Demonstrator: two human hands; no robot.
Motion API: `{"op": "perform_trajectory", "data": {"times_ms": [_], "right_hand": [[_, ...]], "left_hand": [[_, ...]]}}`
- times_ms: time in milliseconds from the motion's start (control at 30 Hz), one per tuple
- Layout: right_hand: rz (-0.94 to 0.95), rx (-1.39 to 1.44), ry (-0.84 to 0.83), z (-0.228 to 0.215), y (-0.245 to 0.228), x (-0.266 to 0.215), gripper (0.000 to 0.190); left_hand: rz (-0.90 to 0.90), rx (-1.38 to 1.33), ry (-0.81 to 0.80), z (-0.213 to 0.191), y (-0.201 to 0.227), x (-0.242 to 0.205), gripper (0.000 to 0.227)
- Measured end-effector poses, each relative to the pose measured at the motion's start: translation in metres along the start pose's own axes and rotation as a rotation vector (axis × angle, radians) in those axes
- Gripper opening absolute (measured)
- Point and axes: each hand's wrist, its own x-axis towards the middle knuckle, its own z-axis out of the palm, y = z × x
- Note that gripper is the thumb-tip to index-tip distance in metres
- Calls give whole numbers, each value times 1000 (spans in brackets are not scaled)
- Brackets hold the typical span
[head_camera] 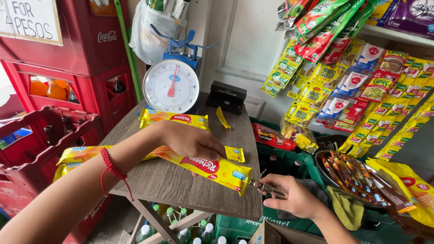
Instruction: Unpacking, arranging, and opening snack packages on a table in a small shop.
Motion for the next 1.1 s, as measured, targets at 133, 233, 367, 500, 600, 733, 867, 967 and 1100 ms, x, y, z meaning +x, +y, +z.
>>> {"op": "perform_trajectory", "data": {"times_ms": [133, 233, 367, 500, 600, 733, 867, 967, 1100], "right_hand": [[-5, 19, -19, 2, -1, 1, 44], [13, 31, -29, 3, 3, 3, 45], [3, 17, -28, 6, 2, 5, 43], [32, 44, -12, 8, -4, 4, 42], [76, 28, 22, 9, -4, 4, 44], [64, 12, 23, 11, -9, 4, 38], [81, 7, 51, 11, -1, 4, 31], [81, -23, 47, 12, -2, 5, 28], [87, -28, 49, 16, -10, 5, 24]], "left_hand": [[3, 176, 59, -2, -2, -1, 44], [-27, 295, 80, -4, 3, -3, 50], [-35, 284, 57, -3, 8, -8, 49], [-59, 317, 56, -5, 9, -11, 55], [-82, 294, 62, -4, 14, -15, 55], [-60, 309, 47, -5, 12, -16, 54], [3, 361, 48, -5, 9, -16, 56], [-29, 370, 44, -5, 12, -18, 57], [-15, 369, 52, -4, 13, -22, 56]]}}
